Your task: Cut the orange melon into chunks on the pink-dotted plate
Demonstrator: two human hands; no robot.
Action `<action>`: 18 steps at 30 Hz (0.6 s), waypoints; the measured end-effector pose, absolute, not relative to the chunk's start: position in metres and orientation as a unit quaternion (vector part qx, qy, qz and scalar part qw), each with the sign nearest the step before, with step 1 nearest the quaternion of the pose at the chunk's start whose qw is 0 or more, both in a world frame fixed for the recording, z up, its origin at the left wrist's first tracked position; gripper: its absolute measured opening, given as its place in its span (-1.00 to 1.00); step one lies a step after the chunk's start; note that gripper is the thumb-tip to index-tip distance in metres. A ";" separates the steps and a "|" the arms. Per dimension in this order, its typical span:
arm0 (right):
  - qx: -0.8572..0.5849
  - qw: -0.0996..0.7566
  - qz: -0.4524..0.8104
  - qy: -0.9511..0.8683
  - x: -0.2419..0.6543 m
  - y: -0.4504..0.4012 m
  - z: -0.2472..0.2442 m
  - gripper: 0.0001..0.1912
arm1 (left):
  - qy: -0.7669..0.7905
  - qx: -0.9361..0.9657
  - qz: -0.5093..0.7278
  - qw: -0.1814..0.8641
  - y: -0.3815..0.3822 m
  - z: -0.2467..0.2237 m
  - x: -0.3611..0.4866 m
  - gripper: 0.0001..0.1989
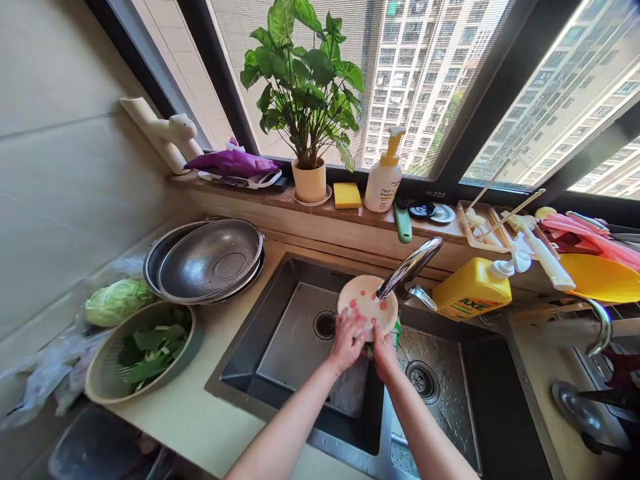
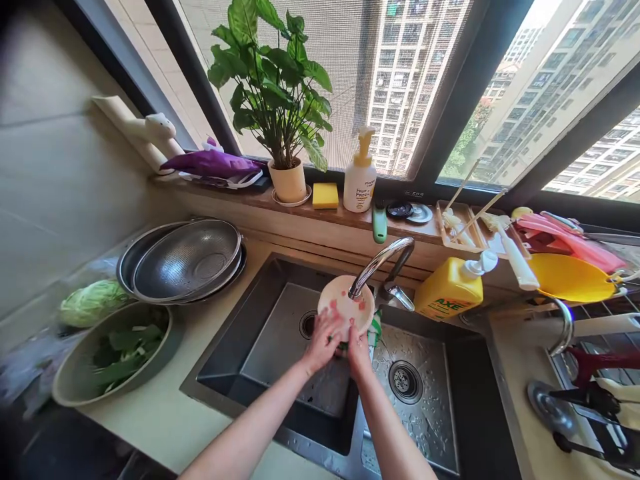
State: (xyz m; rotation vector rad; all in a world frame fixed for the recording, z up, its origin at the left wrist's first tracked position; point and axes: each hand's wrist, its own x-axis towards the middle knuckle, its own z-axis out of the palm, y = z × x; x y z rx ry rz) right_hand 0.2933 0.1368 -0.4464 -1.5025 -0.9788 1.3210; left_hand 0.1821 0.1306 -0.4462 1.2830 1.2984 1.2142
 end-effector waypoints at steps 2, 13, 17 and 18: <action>-0.620 0.410 0.553 -0.376 0.294 0.133 -0.443 -0.40 | 0.579 0.445 0.556 0.397 0.137 -0.450 0.170 -0.39; -0.583 0.296 0.515 -0.554 0.320 0.136 -0.428 -0.56 | 0.413 0.031 0.528 0.741 0.134 -0.496 0.181 -0.47; -0.634 0.233 0.455 -0.579 0.312 0.165 -0.445 -0.70 | 0.574 0.031 0.506 0.643 0.126 -0.500 0.126 -0.60; -0.657 0.205 0.428 -0.586 0.305 0.175 -0.454 -0.74 | 0.590 0.036 0.504 0.630 0.121 -0.499 0.109 -0.64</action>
